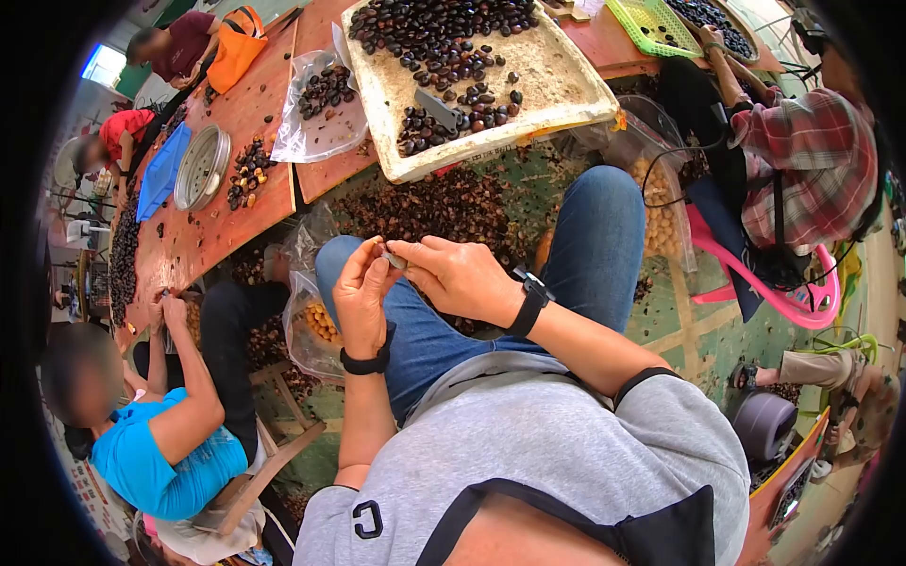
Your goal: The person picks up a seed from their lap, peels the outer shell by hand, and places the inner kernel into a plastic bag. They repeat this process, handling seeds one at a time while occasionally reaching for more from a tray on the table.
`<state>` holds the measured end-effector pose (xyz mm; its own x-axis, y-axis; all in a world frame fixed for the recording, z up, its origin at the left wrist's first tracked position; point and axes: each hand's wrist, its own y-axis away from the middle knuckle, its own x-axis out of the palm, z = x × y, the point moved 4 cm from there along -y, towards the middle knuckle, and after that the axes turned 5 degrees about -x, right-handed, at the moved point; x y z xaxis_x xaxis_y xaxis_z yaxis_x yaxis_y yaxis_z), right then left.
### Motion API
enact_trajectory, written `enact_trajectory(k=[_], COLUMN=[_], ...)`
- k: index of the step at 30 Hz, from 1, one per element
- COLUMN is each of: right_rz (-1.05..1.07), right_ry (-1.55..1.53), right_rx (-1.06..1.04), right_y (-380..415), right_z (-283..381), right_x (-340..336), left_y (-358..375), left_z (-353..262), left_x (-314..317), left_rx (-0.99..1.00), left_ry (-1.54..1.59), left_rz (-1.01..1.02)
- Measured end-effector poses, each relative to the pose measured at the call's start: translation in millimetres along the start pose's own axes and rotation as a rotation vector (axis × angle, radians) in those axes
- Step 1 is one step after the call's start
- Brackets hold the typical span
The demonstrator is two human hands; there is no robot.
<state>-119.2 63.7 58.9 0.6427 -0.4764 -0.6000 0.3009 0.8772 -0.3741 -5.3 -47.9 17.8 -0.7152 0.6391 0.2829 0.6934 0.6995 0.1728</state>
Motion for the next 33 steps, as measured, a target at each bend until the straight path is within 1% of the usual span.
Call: enact_trajectory(k=[3, 7, 12, 13, 15, 18, 19, 21, 22, 24, 28, 30, 31, 32, 33], right_rz=[-0.063, -0.074, -0.196, -0.196, -0.082, -0.063, -0.063, -0.157, -0.158, -0.153, -0.177, -0.063, -0.126, -0.137, -0.145], right_ry=[-0.021, -0.044, -0.135, -0.136, -0.134, -0.192, -0.191, -0.399, -0.400, -0.717, -0.782, -0.931, -0.963, -0.991, -1.019], right_rx=[0.001, 0.014, -0.012, -0.013, 0.083, 0.079, 0.079, 0.059, 0.061, 0.197, 0.218, 0.538, 0.569, 0.615, 0.660], right_y=[3.0, 5.0, 4.1, 4.1, 3.1, 2.3, 1.6, 0.3, 1.1, 2.6, 2.6, 6.7, 4.8, 7.3, 7.7], right_z=[-0.1, -3.0, -2.2, 0.3, 2.3, 1.4, 0.2, -2.1, -2.5, -8.4, -18.1, -34.8, -43.9, -59.5, -66.4], right_x=[5.9, 14.4, 22.5, 20.6, 19.8, 19.7, 20.8, 24.4, 26.7, 34.0, 40.2, 46.3, 43.6, 44.3, 40.5], left_y=[2.0, 4.3, 6.6, 6.9, 7.4, 8.4, 8.2, 8.1, 8.6, 7.8, 5.4, 6.6, 7.1, 7.8, 9.3], left_z=[-0.6, -1.3, -1.1, -0.3, 0.9, 2.4, 2.5, 0.2, -0.9, -0.7, 2.8, 4.2, 4.3, 3.4, 0.7], left_x=[3.3, 3.6, 6.0, 6.7, 6.6, 5.8, 5.8, 6.3, 6.3, 5.0, 0.6, -2.4, -2.4, -1.3, 2.3], left_rx=[-0.004, 0.017, 0.022, 0.020, 0.025, 0.027, 0.027, 0.035, 0.042, 0.044, 0.065, 0.032, 0.002, 0.002, -0.010], left_ry=[0.020, -0.007, 0.027, 0.064, 0.071, 0.078, 0.077, 0.083, 0.089, 0.087, 0.089, 0.102, 0.118, 0.116, 0.181], left_rz=[-0.019, -0.045, -0.061, -0.061, -0.061, -0.071, -0.081, -0.076, -0.073, -0.069, -0.082, -0.052, -0.025, -0.025, 0.006])
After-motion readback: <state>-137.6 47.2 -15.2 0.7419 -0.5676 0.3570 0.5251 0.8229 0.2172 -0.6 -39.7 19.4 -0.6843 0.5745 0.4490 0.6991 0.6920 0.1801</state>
